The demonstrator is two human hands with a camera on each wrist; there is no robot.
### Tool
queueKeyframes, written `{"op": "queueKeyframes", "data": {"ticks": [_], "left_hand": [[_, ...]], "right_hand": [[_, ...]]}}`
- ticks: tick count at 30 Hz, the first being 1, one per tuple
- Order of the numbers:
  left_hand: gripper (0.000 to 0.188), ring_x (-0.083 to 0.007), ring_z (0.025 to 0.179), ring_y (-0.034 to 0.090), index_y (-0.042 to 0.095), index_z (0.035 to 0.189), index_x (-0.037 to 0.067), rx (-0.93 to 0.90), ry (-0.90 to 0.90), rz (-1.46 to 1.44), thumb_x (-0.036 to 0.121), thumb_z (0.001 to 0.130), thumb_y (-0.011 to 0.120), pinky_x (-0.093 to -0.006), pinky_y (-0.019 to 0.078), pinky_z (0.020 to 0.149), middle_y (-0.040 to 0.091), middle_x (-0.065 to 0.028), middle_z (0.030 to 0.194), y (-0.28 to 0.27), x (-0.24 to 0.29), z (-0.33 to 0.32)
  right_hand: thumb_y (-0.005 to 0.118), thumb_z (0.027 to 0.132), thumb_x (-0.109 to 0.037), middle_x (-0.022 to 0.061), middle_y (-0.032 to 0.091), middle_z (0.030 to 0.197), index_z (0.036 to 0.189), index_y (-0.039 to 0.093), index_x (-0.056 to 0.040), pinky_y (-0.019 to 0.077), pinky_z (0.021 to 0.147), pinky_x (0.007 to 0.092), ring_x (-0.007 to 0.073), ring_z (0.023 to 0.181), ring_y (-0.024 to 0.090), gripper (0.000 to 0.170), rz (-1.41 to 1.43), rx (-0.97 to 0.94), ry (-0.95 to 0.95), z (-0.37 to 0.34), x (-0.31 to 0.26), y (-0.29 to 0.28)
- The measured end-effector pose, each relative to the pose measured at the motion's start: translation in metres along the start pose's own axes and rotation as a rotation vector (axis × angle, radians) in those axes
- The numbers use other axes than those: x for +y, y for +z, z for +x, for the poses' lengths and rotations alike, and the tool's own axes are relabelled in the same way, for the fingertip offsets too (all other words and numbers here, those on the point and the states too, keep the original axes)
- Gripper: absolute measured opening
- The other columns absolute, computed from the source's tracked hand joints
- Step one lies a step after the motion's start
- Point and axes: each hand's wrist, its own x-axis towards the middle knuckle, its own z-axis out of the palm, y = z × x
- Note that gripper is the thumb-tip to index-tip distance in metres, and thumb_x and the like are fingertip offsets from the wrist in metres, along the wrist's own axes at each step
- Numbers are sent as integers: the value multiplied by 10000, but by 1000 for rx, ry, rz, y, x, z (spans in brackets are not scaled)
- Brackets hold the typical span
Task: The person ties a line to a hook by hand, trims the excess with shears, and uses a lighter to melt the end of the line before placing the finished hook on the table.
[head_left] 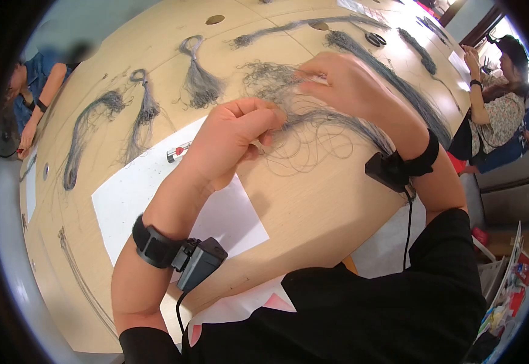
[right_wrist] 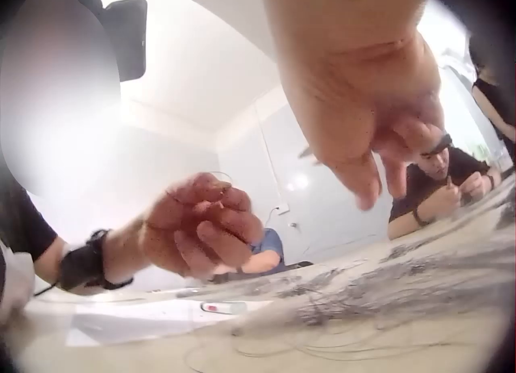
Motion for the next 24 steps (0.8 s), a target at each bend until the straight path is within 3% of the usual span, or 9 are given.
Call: {"op": "queueKeyframes", "data": {"ticks": [2,3,4,5,6,15,20,23,24], "left_hand": [[24,-85,570,482,545,702,39,235,490,615,62,705,552,-214,370,456,494,9,646,-2,0,-1],[24,-85,570,482,545,702,39,244,497,620,62,705,552,-214,370,456,494,9,646,-3,5,-2],[26,-117,572,492,537,686,44,363,800,903,45,679,562,-233,385,467,495,-8,646,-3,11,-5],[50,-150,574,502,528,670,48,479,1103,1186,28,654,572,-252,400,478,496,-25,646,-3,17,-7],[108,-195,571,494,513,654,64,512,1191,1251,11,608,595,-270,404,476,487,-50,654,-3,20,-10],[171,-195,598,490,493,652,63,657,1436,1544,16,552,624,-283,403,464,462,-35,664,-15,39,-59],[186,-209,613,489,529,710,55,708,1425,1568,-5,559,620,-265,411,473,473,-44,701,-27,40,-90],[123,-155,629,499,554,768,40,881,1390,1238,9,662,608,-238,411,484,502,-40,730,-28,35,-106],[85,-116,643,493,559,797,29,805,1124,850,37,716,585,-216,402,487,513,-31,737,-28,32,-114]], "right_hand": [[596,715,-218,73,547,600,775,590,25,403,531,226,90,547,503,251,94,79,102,2,1,-4],[597,716,-235,73,535,592,766,588,25,398,522,225,86,534,490,264,187,155,206,9,-6,-12],[612,703,-232,55,521,572,750,600,6,380,506,220,79,527,465,243,419,41,393,13,-19,-24],[612,703,-232,55,521,572,750,600,6,380,506,220,79,527,465,243,424,45,384,17,-32,-32],[619,698,-220,42,514,563,736,600,4,368,498,216,74,528,453,227,575,2,387,21,-45,-37],[589,707,-142,6,487,560,688,573,17,336,480,209,51,537,405,161,777,-139,229,48,-106,-37],[537,748,-144,-17,447,563,699,531,16,325,479,206,48,538,380,167,919,-226,265,61,-129,-29],[513,767,-130,-29,445,578,710,516,6,318,484,195,37,548,375,148,1038,-217,279,68,-144,-28],[508,771,-123,-28,452,586,705,511,5,319,487,192,34,550,379,144,1095,-182,265,70,-147,-28]]}}
